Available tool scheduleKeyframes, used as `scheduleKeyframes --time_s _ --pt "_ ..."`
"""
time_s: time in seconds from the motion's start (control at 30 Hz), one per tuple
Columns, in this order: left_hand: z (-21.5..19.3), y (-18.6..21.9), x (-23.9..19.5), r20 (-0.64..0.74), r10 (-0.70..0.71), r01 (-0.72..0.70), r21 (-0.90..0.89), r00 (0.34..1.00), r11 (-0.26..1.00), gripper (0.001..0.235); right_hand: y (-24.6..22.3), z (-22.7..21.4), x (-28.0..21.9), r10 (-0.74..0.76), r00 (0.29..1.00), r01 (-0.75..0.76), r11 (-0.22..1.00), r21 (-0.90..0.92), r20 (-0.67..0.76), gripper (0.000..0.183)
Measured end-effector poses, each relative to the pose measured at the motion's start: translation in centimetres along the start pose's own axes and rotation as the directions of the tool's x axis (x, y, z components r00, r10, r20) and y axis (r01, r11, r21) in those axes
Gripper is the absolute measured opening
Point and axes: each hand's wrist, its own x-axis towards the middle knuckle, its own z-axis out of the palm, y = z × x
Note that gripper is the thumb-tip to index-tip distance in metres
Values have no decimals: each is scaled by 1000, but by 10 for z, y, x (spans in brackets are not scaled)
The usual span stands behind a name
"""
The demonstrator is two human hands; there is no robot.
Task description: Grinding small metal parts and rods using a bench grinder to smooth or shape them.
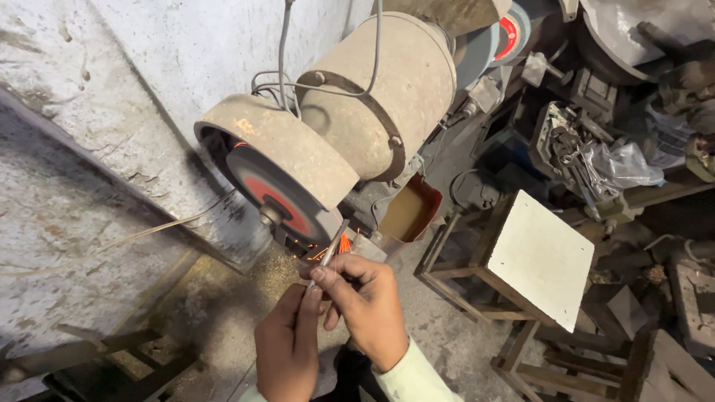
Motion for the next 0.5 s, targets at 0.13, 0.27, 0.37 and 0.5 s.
scheduleKeyframes --time_s 0.13,0.27,0.37,0.5 --pt "-2 7 7 46 62 -60 -35 997 998 26 -5 5 1 -7 998 5 1000 -28 -70 19" --pt "-2 1 10 49 13 -15 42 999 999 27 0 5 2 -22 995 21 1000 -16 -96 20" --pt "-5 -2 11 48 127 -127 5 991 992 27 -3 5 2 10 994 -11 1000 -9 -107 21" --pt "-12 -16 14 258 53 28 -302 965 953 32 5 -6 3 -25 999 26 999 23 -34 19"
